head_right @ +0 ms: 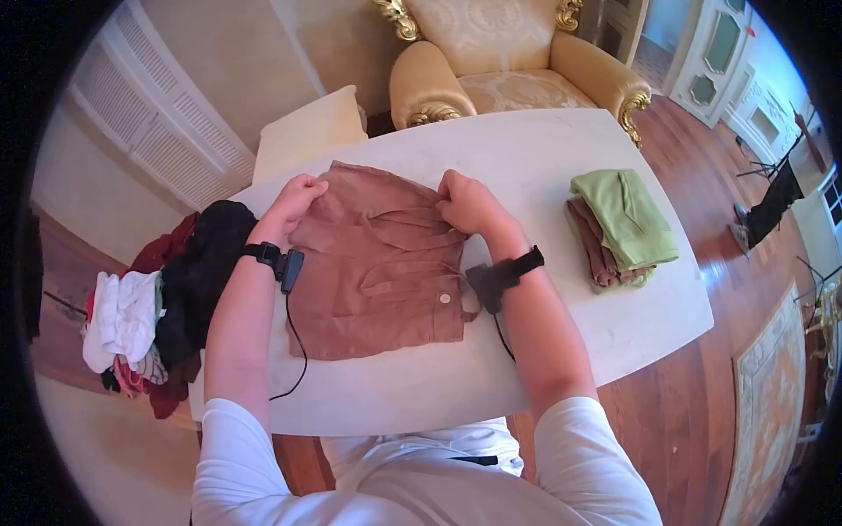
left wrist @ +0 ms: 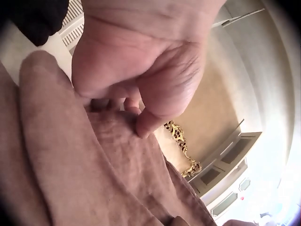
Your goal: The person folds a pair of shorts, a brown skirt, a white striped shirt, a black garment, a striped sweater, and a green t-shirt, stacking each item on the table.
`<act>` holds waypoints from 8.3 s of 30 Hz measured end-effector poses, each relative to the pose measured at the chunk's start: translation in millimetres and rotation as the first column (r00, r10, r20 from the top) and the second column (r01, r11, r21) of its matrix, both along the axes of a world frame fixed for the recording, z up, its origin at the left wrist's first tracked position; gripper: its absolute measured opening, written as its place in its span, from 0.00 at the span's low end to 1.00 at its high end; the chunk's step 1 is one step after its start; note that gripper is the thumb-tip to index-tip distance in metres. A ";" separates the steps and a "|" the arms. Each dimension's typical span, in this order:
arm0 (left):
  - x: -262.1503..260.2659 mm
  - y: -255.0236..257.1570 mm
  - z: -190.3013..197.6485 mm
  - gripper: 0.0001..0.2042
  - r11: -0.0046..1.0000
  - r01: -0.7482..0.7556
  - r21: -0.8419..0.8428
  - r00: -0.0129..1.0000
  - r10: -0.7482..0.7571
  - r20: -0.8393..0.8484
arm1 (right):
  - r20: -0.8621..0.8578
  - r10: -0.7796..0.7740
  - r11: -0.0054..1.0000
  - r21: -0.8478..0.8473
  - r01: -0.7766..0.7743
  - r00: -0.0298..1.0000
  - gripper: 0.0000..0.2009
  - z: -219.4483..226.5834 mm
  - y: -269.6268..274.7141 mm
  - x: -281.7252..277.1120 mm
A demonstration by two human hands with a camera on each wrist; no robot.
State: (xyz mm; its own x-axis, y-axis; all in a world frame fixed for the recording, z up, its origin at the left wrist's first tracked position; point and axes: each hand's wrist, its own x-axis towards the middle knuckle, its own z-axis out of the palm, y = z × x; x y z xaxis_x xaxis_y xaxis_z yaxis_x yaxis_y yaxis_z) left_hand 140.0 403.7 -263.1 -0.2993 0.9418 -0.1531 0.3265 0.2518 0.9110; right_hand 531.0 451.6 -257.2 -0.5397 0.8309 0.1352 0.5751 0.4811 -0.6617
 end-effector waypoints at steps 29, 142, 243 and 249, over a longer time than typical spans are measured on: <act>24.1 -26.0 50.4 0.12 0.977 0.192 0.096 0.957 -0.208 0.205 | -0.035 0.048 0.997 -0.065 -0.050 0.998 0.18 15.3 -7.1 2.3; 107.8 -257.0 39.5 0.22 0.955 0.296 0.023 0.649 -0.183 -0.738 | 0.457 0.518 0.836 -0.091 -0.541 0.723 0.15 42.9 -98.9 -47.1; 18.8 -201.6 31.4 0.26 0.973 0.223 -0.054 0.975 -0.223 0.012 | -0.667 0.097 0.948 -0.164 -0.272 0.739 0.06 1.2 -81.6 -93.3; 19.9 -186.8 27.4 0.19 0.992 0.041 -0.120 0.997 -0.047 -0.053 | -0.777 0.002 0.839 -0.341 -0.423 0.630 0.06 13.2 -87.9 -94.3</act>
State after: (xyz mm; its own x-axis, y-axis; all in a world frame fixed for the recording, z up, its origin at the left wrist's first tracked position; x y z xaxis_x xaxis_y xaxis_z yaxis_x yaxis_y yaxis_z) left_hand 159.9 216.9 -235.8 -0.2693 0.9304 -0.2485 0.3891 0.3412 0.8557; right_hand 436.8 363.7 -244.0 -0.6036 0.7699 0.2074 -0.2724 0.0454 -0.9611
